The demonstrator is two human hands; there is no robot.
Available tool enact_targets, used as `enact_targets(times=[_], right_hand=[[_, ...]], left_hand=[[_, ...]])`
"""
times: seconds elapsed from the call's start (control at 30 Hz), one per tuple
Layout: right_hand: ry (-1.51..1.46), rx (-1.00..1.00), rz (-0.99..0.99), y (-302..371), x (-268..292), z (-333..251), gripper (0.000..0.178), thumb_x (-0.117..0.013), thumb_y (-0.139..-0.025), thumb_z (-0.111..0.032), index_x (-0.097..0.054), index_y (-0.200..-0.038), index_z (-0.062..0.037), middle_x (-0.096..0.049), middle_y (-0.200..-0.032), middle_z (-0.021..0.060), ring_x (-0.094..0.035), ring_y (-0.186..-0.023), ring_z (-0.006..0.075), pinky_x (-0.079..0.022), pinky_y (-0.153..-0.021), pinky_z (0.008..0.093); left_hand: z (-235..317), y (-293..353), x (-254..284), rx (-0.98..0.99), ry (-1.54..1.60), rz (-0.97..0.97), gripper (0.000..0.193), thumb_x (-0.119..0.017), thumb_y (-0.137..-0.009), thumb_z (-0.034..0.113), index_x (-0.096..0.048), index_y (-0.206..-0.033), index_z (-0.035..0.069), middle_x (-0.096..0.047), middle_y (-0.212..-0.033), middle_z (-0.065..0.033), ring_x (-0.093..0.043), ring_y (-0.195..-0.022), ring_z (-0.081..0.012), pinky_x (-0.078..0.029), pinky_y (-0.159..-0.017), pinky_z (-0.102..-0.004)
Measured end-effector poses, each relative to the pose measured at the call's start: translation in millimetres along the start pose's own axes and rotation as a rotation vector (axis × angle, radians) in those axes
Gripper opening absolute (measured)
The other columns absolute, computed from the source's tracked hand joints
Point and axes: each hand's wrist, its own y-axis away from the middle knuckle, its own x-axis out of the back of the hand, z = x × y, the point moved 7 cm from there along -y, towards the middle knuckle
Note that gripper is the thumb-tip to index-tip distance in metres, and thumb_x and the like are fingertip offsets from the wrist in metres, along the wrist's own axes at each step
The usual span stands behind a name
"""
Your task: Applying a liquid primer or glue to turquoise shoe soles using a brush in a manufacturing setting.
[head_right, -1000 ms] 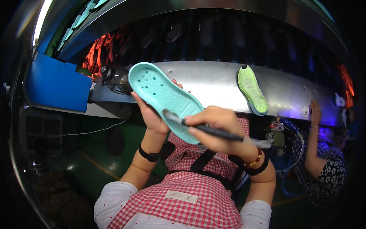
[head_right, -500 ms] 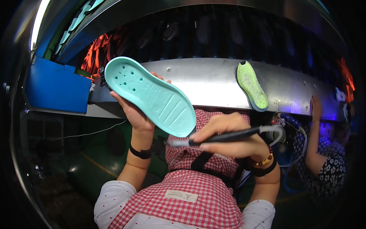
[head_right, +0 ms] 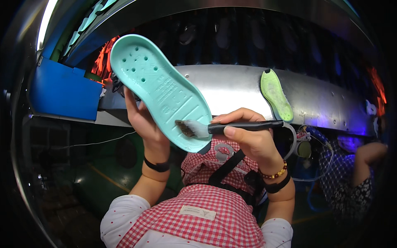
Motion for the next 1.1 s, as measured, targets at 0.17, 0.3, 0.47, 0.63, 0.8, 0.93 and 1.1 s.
enact_targets(times=[0.17, 0.3, 0.47, 0.63, 0.8, 0.93, 1.1], right_hand=[[-0.302, -0.081, 0.160, 1.4, -6.0, 17.7, 0.018, -0.054, -0.080, -0.002, -0.053, -0.098, 0.0035, -0.058, -0.099, 0.0194, -0.057, -0.095, 0.0234, -0.045, -0.088, 0.0344], [0.251, -0.017, -0.003, 8.3, -20.2, 4.5, 0.017, -0.059, -0.077, -0.002, -0.060, -0.094, 0.0023, -0.061, -0.095, 0.0137, -0.059, -0.085, 0.0143, -0.046, -0.076, 0.0254], [0.387, -0.013, 0.063, -1.1, -16.0, -10.3, 0.021, -0.062, -0.071, 0.003, -0.062, -0.092, 0.0007, -0.063, -0.092, 0.0123, -0.060, -0.084, 0.0155, -0.047, -0.075, 0.0266], [0.533, 0.178, -0.246, -5.9, -34.5, -26.8, 0.023, -0.064, -0.069, 0.003, -0.064, -0.091, -0.0007, -0.065, -0.091, 0.0127, -0.061, -0.081, 0.0182, -0.048, -0.073, 0.0279], [0.691, 0.168, -0.214, -10.6, -28.0, -35.9, 0.022, -0.065, -0.068, 0.002, -0.065, -0.090, -0.0010, -0.065, -0.089, 0.0126, -0.062, -0.081, 0.0205, -0.048, -0.074, 0.0291], [0.784, 0.205, -0.268, -8.6, -34.4, -42.3, 0.022, -0.066, -0.068, 0.001, -0.064, -0.089, -0.0009, -0.065, -0.088, 0.0118, -0.061, -0.080, 0.0217, -0.047, -0.075, 0.0305], [0.765, 0.231, -0.411, -1.1, -45.8, -34.2, 0.020, -0.067, -0.067, -0.002, -0.064, -0.087, -0.0009, -0.065, -0.088, 0.0116, -0.061, -0.081, 0.0216, -0.047, -0.073, 0.0311]], left_hand=[[-43.7, 34.1, -17.3, 0.080, 0.292, -0.319, 0.072, -0.027, -0.085, 0.058, -0.021, -0.135, 0.006, -0.038, -0.129, -0.0163, -0.041, -0.116, -0.0355, -0.028, -0.100, -0.0530], [-42.4, 23.9, 2.6, 0.107, 0.207, -0.153, 0.067, -0.033, -0.086, 0.053, -0.026, -0.132, 0.005, -0.043, -0.125, -0.0166, -0.046, -0.111, -0.0350, -0.035, -0.097, -0.0495], [-39.2, 19.0, 0.5, 0.116, 0.113, -0.220, 0.068, -0.038, -0.085, 0.050, -0.029, -0.129, -0.001, -0.046, -0.118, -0.0227, -0.053, -0.102, -0.0358, -0.045, -0.087, -0.0451], [-39.1, 17.2, 1.4, 0.173, 0.248, -0.274, 0.071, -0.036, -0.083, 0.055, -0.032, -0.129, 0.002, -0.042, -0.124, -0.0215, -0.047, -0.107, -0.0386, -0.037, -0.091, -0.0549], [-34.7, 13.8, 2.0, 0.154, 0.008, -0.235, 0.063, -0.043, -0.083, 0.042, -0.033, -0.126, -0.003, -0.050, -0.113, -0.0230, -0.056, -0.097, -0.0324, -0.046, -0.086, -0.0419], [-33.9, 13.9, 3.6, 0.185, -0.014, -0.250, 0.062, -0.044, -0.084, 0.041, -0.034, -0.125, -0.004, -0.051, -0.112, -0.0227, -0.056, -0.097, -0.0323, -0.046, -0.086, -0.0406], [-34.3, 9.1, 12.4, 0.246, 0.034, -0.179, 0.065, -0.038, -0.084, 0.047, -0.034, -0.127, -0.002, -0.044, -0.121, -0.0255, -0.050, -0.103, -0.0420, -0.038, -0.090, -0.0556]])
